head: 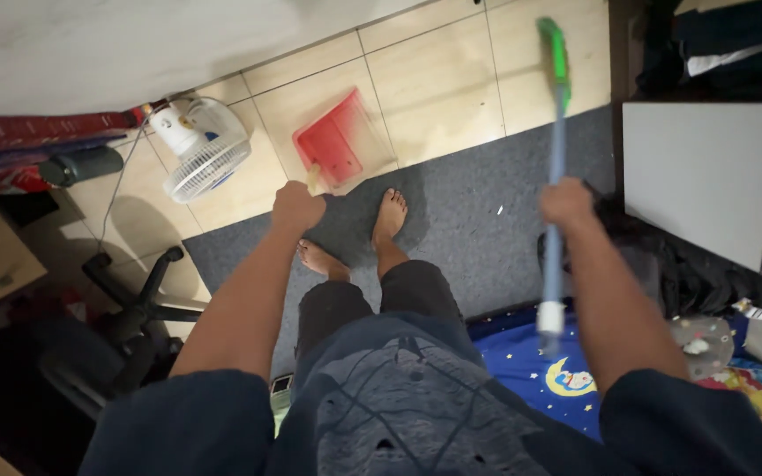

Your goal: Sweeping various floor surfaces including a bedroom, balcony, and hallway using a broom and dustpan.

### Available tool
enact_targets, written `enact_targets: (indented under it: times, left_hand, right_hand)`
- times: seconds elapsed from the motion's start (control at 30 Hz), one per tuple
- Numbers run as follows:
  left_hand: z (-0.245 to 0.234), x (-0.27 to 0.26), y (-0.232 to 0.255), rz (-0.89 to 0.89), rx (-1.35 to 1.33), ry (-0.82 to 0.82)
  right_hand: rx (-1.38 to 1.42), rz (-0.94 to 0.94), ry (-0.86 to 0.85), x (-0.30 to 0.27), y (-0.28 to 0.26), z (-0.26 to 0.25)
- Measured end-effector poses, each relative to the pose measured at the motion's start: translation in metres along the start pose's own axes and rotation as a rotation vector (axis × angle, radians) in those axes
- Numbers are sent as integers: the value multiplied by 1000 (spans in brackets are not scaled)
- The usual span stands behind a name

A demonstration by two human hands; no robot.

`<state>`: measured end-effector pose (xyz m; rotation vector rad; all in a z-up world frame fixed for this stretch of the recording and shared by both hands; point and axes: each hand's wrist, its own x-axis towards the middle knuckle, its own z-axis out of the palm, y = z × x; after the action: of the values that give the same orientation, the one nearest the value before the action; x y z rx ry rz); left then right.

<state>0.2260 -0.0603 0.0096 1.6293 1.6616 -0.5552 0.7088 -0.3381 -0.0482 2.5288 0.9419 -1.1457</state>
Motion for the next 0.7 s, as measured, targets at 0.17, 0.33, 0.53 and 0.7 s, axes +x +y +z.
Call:
enact_targets:
  times: [0.17,0.33,0.53,0.7]
  left_hand:
    - [11,23,40,45,24,-26]
    - [2,32,57,10,100,-84]
    - [-18,48,65,53,119,-79]
    - [-23,57,110,204,257,-52]
  right_hand:
    - [423,108,-258,-103,-114,-2]
    - [775,-6,-435,-170,-127,-54]
    - [703,150,-266,-153,-34,-101]
    - [518,299,50,-84,12,-118]
